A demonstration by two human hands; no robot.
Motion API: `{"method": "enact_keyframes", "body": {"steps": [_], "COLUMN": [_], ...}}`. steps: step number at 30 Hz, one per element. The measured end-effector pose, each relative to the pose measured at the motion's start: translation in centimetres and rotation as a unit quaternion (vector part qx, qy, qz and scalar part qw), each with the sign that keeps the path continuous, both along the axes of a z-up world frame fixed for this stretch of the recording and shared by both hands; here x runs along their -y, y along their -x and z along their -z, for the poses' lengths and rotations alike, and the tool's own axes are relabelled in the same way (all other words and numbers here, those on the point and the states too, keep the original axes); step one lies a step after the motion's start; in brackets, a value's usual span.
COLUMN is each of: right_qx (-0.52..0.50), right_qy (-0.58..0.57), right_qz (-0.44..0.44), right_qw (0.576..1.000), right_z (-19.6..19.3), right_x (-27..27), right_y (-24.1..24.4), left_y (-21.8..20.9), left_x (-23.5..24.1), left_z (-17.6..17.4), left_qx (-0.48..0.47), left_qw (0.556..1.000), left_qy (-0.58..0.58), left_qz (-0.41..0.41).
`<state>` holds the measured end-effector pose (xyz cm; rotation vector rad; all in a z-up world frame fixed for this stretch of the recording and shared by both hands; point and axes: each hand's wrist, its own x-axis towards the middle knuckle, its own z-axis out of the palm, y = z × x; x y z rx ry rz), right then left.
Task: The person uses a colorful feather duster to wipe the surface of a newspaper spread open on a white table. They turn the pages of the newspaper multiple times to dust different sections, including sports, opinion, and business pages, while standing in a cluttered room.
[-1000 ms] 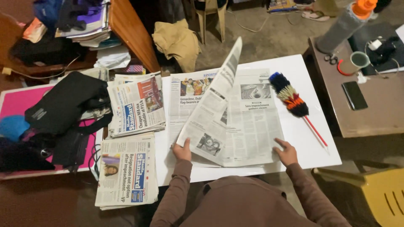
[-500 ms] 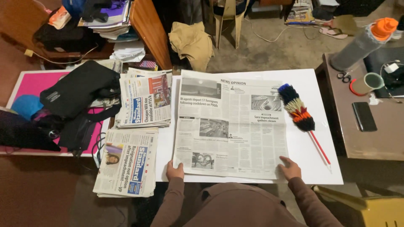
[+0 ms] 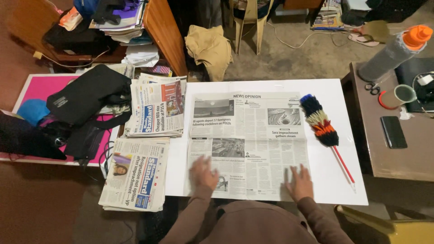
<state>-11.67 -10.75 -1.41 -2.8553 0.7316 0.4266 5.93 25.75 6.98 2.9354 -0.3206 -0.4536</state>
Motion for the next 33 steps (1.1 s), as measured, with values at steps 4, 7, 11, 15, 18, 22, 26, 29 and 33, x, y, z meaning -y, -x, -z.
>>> {"method": "enact_keyframes", "body": {"steps": [4,7,11,15,18,22,26,29,33], "right_qx": [0.005,0.001,-0.121,-0.164,-0.161,-0.162,-0.203,-0.196,-0.187], "right_qy": [-0.042,-0.035,-0.066,-0.06,-0.08,-0.08,-0.098,-0.102,-0.111], "right_qz": [-0.05,-0.082,-0.058,-0.051,-0.043,-0.046,-0.037,-0.033,-0.017], "right_qw": [0.998,0.996,0.989,0.983,0.983,0.982,0.974,0.975,0.976], "right_z": [-0.1,1.0,-0.3,-1.3,-1.7,-3.0,-4.6,-4.5,-4.3], "right_x": [-3.3,-4.6,-5.7,-5.9,-5.8,-5.9,-6.2,-6.1,-6.2], "right_y": [-2.3,-3.2,-3.7,-3.9,-4.2,-4.6,-4.9,-5.3,-5.1], "left_y": [-1.8,-3.6,-4.8,-4.7,-4.7,-5.1,-5.7,-6.7,-7.0], "left_x": [8.3,12.3,13.8,13.9,13.7,14.3,14.9,15.2,15.4], "left_z": [1.0,4.6,6.5,6.7,7.9,5.7,5.7,6.6,6.9], "left_qx": [-0.006,0.025,-0.051,-0.079,-0.072,-0.071,-0.073,-0.059,-0.043], "left_qw": [0.983,0.962,0.97,0.973,0.973,0.974,0.977,0.98,0.981], "left_qy": [0.03,0.097,0.053,0.024,0.029,0.032,0.03,0.03,0.007], "left_qz": [0.181,0.255,0.232,0.216,0.219,0.213,0.196,0.189,0.191]}}
